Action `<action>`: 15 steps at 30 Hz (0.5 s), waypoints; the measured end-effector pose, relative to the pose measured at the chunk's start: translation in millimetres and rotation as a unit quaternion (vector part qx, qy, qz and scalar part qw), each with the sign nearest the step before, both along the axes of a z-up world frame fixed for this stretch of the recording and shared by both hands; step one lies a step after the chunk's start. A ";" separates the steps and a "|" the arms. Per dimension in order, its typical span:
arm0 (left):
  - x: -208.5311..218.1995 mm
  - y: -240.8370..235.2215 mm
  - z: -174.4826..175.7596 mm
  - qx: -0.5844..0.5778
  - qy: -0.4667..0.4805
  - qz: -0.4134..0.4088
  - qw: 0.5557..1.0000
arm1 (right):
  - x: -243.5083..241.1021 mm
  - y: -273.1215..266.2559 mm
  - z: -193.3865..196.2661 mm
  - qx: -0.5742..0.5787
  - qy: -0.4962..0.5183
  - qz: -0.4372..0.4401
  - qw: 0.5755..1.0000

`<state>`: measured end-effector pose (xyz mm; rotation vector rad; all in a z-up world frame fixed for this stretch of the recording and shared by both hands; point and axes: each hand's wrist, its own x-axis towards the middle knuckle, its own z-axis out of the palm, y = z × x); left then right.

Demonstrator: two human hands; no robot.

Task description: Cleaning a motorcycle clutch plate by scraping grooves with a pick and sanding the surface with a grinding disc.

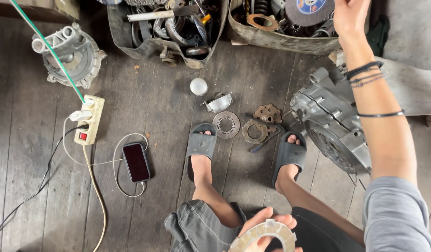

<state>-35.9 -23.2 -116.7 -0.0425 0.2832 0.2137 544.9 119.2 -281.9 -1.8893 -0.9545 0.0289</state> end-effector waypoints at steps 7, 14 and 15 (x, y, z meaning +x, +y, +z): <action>19.1 55.1 74.4 0.047 -0.017 0.027 0.998 | -143.1 -24.1 183.1 0.067 0.272 0.139 0.950; 17.2 75.7 119.9 0.003 0.009 0.030 1.000 | -251.9 -78.4 267.6 0.010 0.250 0.153 0.956; 18.1 81.8 132.8 0.000 0.028 0.025 0.999 | -267.9 -85.4 281.1 -0.013 0.183 0.149 0.972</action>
